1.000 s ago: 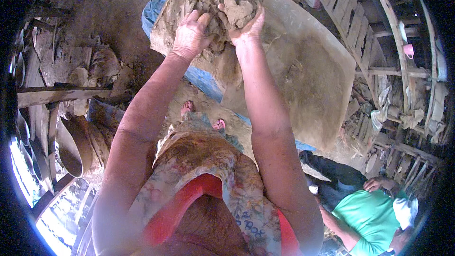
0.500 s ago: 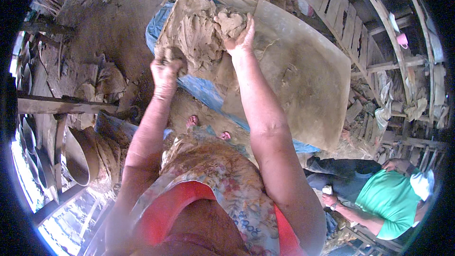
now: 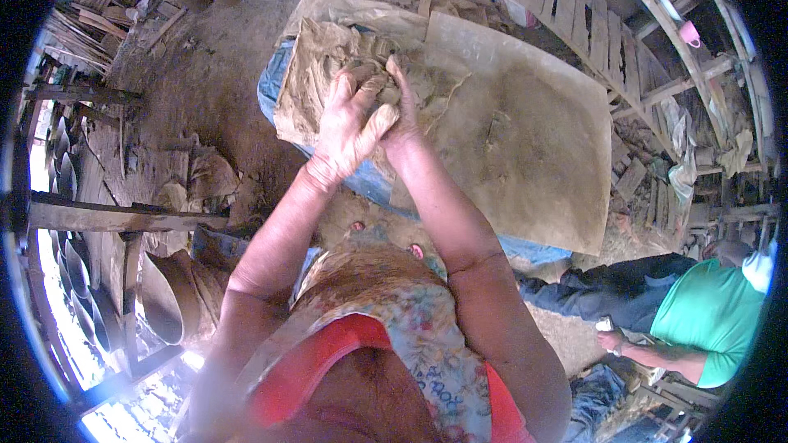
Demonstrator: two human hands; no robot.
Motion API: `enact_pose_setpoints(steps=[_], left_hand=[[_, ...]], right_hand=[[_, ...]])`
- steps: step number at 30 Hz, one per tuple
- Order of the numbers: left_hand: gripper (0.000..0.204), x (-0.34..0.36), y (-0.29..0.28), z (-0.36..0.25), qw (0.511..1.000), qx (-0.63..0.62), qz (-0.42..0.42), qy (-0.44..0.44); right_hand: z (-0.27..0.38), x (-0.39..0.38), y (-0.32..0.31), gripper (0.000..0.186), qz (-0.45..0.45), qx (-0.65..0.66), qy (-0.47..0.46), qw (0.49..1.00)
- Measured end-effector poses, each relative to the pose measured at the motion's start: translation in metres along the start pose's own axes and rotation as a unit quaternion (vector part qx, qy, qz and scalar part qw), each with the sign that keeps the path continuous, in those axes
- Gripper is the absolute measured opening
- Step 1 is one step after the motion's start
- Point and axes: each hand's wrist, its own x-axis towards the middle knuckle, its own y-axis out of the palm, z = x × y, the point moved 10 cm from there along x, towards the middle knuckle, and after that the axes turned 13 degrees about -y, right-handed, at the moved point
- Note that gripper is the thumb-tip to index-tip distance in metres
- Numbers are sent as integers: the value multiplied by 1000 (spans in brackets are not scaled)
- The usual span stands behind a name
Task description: The person handles a clay bowl, smooths its interior, then kneads a lump of clay and rolls it into a long coil. The coil is placed on a wooden board among other pottery pieces.
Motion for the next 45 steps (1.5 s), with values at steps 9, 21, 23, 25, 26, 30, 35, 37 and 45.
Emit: enact_pose_setpoints(steps=[9,21,23,25,26,30,35,37,45], left_hand=[[94,27,21,169,942,193,189,-199],[71,19,56,210,919,270,220,-184],[56,12,54,204,927,274,187,-174],[50,5,51,199,936,272,159,-156],[42,1,52,199,937,265,157,-163],[37,-16,45,189,938,261,145,-175],[34,-42,38,168,947,222,137,-190],[35,-53,41,171,943,201,156,-213],[57,-94,15,167,850,-211,187,-444]], right_hand=[[16,7,-51,51,-71,61,-9,996],[-3,31,-55,61,-19,16,-25,999],[-3,32,-55,63,-24,-19,-53,998],[-7,32,-57,66,-43,-52,-56,996],[-11,33,-51,67,-28,-28,-47,998],[-14,32,-54,67,-60,-35,-60,996],[-10,33,-51,66,-48,-60,-79,994],[-9,34,-53,66,-52,-77,-76,993],[-8,35,-46,75,-23,-39,-46,998]])
